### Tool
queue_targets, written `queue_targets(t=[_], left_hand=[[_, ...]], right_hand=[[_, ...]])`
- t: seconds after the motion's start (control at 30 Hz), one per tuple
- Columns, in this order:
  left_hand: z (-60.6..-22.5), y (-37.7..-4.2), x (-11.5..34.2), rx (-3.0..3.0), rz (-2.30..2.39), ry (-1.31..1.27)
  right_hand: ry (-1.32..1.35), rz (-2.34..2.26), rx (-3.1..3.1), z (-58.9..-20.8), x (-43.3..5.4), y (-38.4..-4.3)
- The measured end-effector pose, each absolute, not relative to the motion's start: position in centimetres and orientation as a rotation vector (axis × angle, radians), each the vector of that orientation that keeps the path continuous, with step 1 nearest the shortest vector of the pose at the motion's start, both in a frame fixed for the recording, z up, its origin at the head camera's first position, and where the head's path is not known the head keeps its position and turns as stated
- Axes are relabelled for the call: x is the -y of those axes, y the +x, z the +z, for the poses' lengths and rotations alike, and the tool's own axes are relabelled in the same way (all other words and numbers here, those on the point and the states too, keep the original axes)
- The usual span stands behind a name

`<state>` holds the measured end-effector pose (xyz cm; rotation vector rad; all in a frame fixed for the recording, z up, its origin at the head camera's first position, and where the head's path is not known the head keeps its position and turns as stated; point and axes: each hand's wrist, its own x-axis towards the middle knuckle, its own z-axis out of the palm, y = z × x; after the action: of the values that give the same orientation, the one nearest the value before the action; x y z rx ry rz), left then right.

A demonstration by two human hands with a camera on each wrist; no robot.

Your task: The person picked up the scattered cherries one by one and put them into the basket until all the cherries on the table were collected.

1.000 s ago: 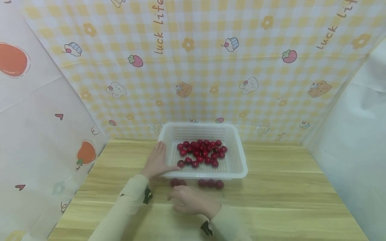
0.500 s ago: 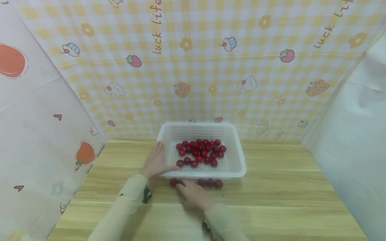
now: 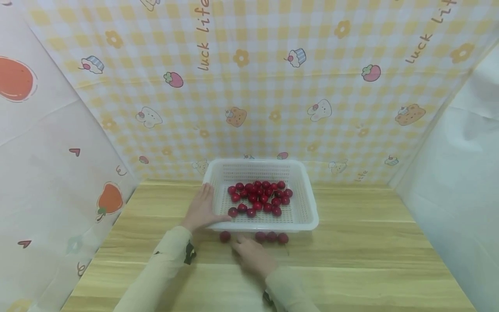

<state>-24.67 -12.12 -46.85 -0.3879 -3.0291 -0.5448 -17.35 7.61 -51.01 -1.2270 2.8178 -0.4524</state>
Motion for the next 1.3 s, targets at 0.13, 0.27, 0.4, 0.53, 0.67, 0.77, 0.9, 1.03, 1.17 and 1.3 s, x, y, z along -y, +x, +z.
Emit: queue_targets(t=[0.13, 0.27, 0.4, 0.53, 0.67, 0.77, 0.9, 1.03, 1.17, 1.3], left_hand=[[-46.7, -24.6, 12.1, 3.035, -0.536, -0.384], [-46.6, -24.4, 12.1, 3.028, -0.544, -0.385], [-46.7, -24.3, 12.0, 3.032, -0.543, -0.377], [-46.9, -24.4, 12.0, 3.033, -0.553, -0.375], [-47.0, -24.6, 12.1, 3.033, -0.544, -0.384], [-47.0, -24.7, 12.2, 3.040, -0.520, -0.388], [-46.7, -24.7, 12.2, 3.050, -0.527, -0.392], [-46.5, -24.7, 12.2, 3.043, -0.545, -0.394], [-46.5, -24.7, 12.2, 3.027, -0.552, -0.391], [-46.6, -24.6, 12.2, 3.025, -0.559, -0.388]], right_hand=[[-1.242, -0.450, -2.818, -50.8, -7.8, -17.3], [-1.286, -0.457, -2.797, -49.4, -8.2, -17.2], [-1.393, -0.516, -2.726, -46.8, -9.2, -17.2], [-1.490, -0.513, -2.653, -43.6, -10.3, -17.3], [-1.504, -0.500, -2.602, -40.4, -11.2, -17.9], [-1.509, -0.486, -2.587, -38.4, -11.5, -19.1], [-1.533, -0.412, -2.617, -36.6, -11.1, -21.1], [-1.525, -0.318, -2.636, -35.6, -9.7, -23.3], [-1.464, -0.293, -2.583, -35.3, -7.8, -25.9], [-1.380, -0.283, -2.530, -35.9, -5.9, -28.5]])
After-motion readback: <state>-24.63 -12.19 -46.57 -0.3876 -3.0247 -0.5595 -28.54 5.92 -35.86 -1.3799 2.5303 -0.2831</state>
